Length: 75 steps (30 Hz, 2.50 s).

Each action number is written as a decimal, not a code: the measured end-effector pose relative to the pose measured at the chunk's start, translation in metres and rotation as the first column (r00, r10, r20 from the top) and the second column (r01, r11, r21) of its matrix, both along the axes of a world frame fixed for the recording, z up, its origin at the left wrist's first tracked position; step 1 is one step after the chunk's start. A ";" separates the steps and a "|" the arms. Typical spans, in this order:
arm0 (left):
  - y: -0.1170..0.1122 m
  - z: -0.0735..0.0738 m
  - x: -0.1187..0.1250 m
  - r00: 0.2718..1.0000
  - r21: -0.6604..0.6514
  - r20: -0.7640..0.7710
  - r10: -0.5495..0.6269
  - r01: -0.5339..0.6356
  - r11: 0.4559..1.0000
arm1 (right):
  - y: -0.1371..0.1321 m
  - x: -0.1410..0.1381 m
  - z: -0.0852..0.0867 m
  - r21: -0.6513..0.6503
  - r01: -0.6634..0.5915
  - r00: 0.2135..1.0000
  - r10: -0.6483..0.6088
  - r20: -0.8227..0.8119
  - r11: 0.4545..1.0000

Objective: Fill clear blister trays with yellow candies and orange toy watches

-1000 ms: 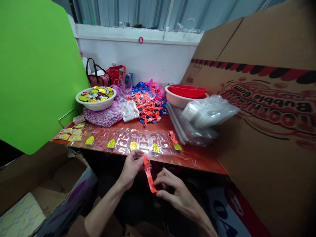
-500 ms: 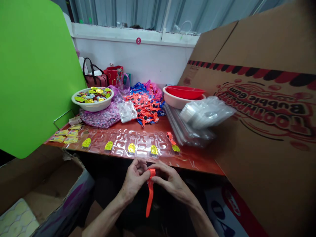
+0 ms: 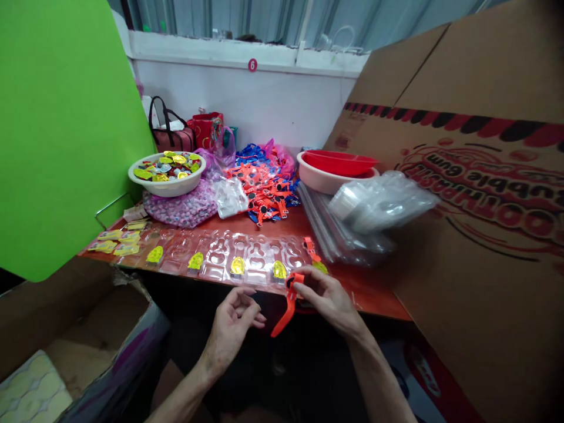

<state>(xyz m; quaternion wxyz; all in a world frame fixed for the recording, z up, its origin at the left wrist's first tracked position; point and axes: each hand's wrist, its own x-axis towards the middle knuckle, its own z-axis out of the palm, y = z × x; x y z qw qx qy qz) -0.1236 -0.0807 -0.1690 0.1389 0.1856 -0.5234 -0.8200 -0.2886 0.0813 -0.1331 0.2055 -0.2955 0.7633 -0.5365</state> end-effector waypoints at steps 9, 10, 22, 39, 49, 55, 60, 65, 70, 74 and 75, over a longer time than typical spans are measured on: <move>-0.011 0.004 0.006 0.998 -0.153 -0.006 0.067 -0.068 0.986 | -0.005 -0.015 0.016 0.052 -0.073 0.997 0.074 -0.033 0.996; -0.011 0.004 0.007 0.998 -0.160 0.005 0.064 -0.063 0.985 | -0.001 -0.012 0.015 0.074 -0.094 0.995 0.095 -0.008 0.993; 0.005 0.013 -0.009 0.994 -0.364 0.005 -0.112 0.106 0.925 | 0.042 -0.026 0.021 0.089 -0.023 1.000 0.025 -0.017 0.996; 0.033 -0.008 -0.014 0.943 0.017 0.022 -0.332 0.332 0.943 | 0.023 0.040 0.000 0.087 -0.188 0.979 0.181 0.089 0.978; 0.039 -0.018 -0.008 0.979 0.098 0.057 -0.198 0.192 0.977 | 0.011 0.047 -0.015 0.016 -0.155 0.975 0.150 0.163 0.988; 0.029 -0.022 0.002 0.990 0.075 0.088 -0.112 0.106 0.992 | -0.005 0.028 -0.020 -0.058 -0.108 0.976 0.117 0.184 0.992; 0.012 -0.022 0.006 0.995 -0.006 0.097 0.006 -0.005 1.000 | -0.040 -0.005 -0.014 -0.118 -0.036 0.976 0.060 0.210 0.992; -0.010 -0.012 0.003 0.993 -0.126 0.106 0.051 -0.038 0.991 | -0.078 -0.027 -0.018 -0.119 -0.090 0.982 0.108 0.154 0.989; -0.041 0.002 -0.013 0.985 -0.253 0.089 0.148 -0.122 0.960 | -0.118 -0.055 -0.014 -0.140 -0.172 0.979 0.186 0.089 0.975; -0.058 0.015 -0.032 0.986 -0.262 0.019 0.166 -0.156 0.952 | -0.132 -0.078 0.015 -0.119 -0.207 0.972 0.218 0.086 0.971; -0.059 0.017 -0.037 0.987 -0.253 0.002 0.162 -0.157 0.955 | -0.130 -0.083 0.023 -0.114 -0.215 0.972 0.224 0.075 0.970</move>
